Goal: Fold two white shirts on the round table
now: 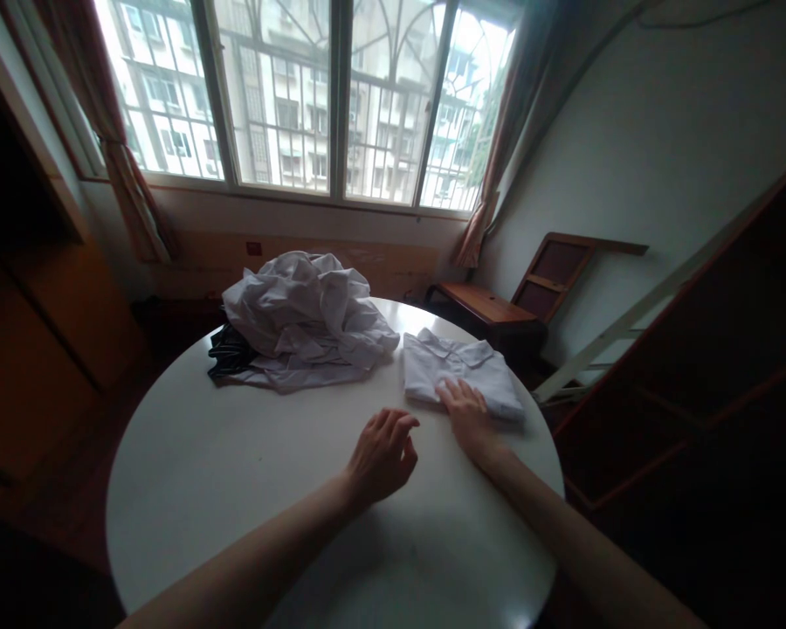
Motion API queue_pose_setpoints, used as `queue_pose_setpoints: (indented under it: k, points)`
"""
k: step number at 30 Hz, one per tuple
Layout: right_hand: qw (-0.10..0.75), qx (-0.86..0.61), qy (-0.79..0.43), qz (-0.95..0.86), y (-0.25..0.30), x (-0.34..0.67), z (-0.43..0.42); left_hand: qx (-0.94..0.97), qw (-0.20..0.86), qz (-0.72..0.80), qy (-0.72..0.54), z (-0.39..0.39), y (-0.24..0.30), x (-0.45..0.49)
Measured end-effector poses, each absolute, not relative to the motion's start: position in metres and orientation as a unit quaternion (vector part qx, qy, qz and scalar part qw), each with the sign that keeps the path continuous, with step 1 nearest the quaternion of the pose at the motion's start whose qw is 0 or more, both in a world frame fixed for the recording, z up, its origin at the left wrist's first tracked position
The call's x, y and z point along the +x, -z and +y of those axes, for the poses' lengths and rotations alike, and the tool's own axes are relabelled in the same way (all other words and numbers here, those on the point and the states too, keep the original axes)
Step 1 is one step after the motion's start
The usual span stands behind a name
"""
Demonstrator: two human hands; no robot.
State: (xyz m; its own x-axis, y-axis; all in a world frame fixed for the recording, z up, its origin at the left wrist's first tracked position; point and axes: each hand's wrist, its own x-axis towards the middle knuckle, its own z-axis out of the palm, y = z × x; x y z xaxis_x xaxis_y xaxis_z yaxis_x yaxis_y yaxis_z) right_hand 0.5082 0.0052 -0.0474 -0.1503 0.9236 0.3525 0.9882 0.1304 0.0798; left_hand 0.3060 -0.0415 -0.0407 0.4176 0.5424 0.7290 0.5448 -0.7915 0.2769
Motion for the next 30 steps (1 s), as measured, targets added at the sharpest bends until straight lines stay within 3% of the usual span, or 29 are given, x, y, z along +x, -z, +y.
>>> queue_pose_setpoints:
  k: [9,20,30]
  points:
    - [0.069,-0.721,0.068,-0.687,0.039,0.533,0.101,-0.914,-0.050,-0.328,0.235,-0.035,0.042,0.312]
    - [0.067,-0.718,0.047,-0.691,0.051,0.550,0.145,-0.927,-0.021,-0.308,0.214,-0.028,0.047,0.312]
    - [0.224,-0.722,0.216,-0.618,0.043,0.544,0.128,-0.934,-0.025,-0.284,0.214,-0.025,0.052,0.306]
